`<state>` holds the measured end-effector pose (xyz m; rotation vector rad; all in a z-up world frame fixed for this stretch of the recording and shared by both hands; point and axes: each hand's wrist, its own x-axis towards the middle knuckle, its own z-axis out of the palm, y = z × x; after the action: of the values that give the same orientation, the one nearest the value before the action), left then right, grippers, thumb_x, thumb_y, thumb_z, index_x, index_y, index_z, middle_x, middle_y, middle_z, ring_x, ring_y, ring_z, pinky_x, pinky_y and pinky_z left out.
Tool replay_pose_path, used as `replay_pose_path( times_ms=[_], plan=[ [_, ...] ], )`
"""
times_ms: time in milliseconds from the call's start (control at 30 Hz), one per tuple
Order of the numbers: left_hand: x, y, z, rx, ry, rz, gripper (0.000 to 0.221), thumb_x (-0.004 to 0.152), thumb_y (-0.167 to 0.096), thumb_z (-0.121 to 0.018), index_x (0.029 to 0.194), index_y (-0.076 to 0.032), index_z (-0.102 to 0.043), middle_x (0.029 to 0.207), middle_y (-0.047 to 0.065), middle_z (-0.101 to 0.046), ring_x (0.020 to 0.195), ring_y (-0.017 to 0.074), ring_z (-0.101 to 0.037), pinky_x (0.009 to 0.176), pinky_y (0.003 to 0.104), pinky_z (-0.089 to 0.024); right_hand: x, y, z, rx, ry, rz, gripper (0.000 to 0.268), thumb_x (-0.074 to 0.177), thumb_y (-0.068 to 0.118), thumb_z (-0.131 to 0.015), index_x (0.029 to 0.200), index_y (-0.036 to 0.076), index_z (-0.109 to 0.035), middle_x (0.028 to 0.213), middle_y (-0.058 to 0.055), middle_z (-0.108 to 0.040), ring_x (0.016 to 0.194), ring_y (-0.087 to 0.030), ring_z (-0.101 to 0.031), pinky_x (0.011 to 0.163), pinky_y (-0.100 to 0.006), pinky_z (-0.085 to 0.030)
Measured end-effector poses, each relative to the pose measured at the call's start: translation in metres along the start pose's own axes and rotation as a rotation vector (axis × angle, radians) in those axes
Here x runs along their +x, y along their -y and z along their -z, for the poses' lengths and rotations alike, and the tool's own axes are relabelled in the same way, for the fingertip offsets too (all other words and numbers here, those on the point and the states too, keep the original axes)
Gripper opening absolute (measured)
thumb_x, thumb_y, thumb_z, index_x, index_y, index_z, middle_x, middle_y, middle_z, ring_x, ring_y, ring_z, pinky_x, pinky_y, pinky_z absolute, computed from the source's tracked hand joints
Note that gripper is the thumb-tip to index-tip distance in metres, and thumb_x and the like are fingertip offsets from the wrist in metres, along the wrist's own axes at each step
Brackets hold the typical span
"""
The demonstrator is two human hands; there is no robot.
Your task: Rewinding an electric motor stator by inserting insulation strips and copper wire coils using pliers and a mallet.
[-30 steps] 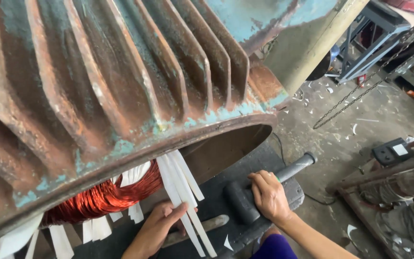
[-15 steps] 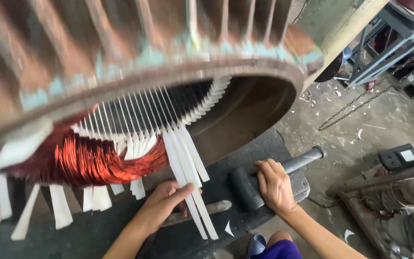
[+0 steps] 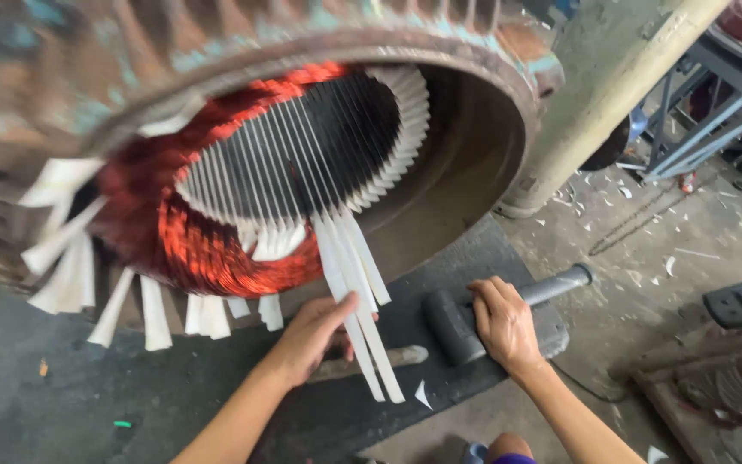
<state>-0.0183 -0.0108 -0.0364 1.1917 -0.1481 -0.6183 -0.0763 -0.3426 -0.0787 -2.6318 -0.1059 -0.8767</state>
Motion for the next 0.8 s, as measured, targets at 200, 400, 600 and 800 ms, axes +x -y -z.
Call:
replay_pose_path(
  times_ms=[200, 400, 600, 800],
  plan=[
    [0.002, 0.000, 0.007, -0.009, 0.061, -0.027, 0.052, 0.105, -0.040, -0.070, 0.104, 0.012, -0.074, 0.091, 0.025, -0.078, 0.073, 0.0311, -0.076, 0.046, 0.033, -0.059, 0.005, -0.008, -0.007, 0.003, 0.010, 0.010, 0.016, 0.103, 0.013, -0.059, 0.104, 0.014, -0.075, 0.079, -0.009, -0.064, 0.074, -0.035, -0.071, 0.066, -0.042, -0.059],
    [0.004, -0.001, 0.006, -0.068, 0.067, -0.056, 0.055, 0.105, -0.043, -0.069, 0.103, 0.012, -0.074, 0.087, 0.026, -0.077, 0.069, 0.0316, -0.077, 0.045, 0.034, -0.060, 0.007, -0.009, -0.009, 0.008, 0.021, 0.012, 0.016, 0.101, 0.013, -0.059, 0.104, 0.013, -0.075, 0.079, -0.011, -0.064, 0.076, -0.037, -0.071, 0.068, -0.044, -0.059],
    [0.001, -0.005, 0.007, 0.037, 0.024, -0.073, 0.064, 0.107, -0.051, -0.062, 0.107, 0.013, -0.074, 0.090, 0.029, -0.079, 0.069, 0.0339, -0.079, 0.048, 0.038, -0.064, 0.008, -0.008, -0.006, 0.022, 0.019, 0.012, 0.017, 0.100, 0.014, -0.059, 0.104, 0.012, -0.075, 0.079, -0.013, -0.063, 0.073, -0.039, -0.070, 0.066, -0.045, -0.058],
    [-0.015, -0.034, 0.011, 0.417, -0.048, 0.012, 0.081, 0.108, -0.060, -0.048, 0.104, 0.015, -0.077, 0.088, 0.031, -0.081, 0.069, 0.0355, -0.082, 0.055, 0.042, -0.068, 0.005, -0.015, -0.009, 0.037, 0.042, 0.010, 0.017, 0.101, 0.015, -0.058, 0.104, 0.013, -0.075, 0.078, -0.011, -0.063, 0.070, -0.037, -0.070, 0.064, -0.042, -0.058]
  ],
)
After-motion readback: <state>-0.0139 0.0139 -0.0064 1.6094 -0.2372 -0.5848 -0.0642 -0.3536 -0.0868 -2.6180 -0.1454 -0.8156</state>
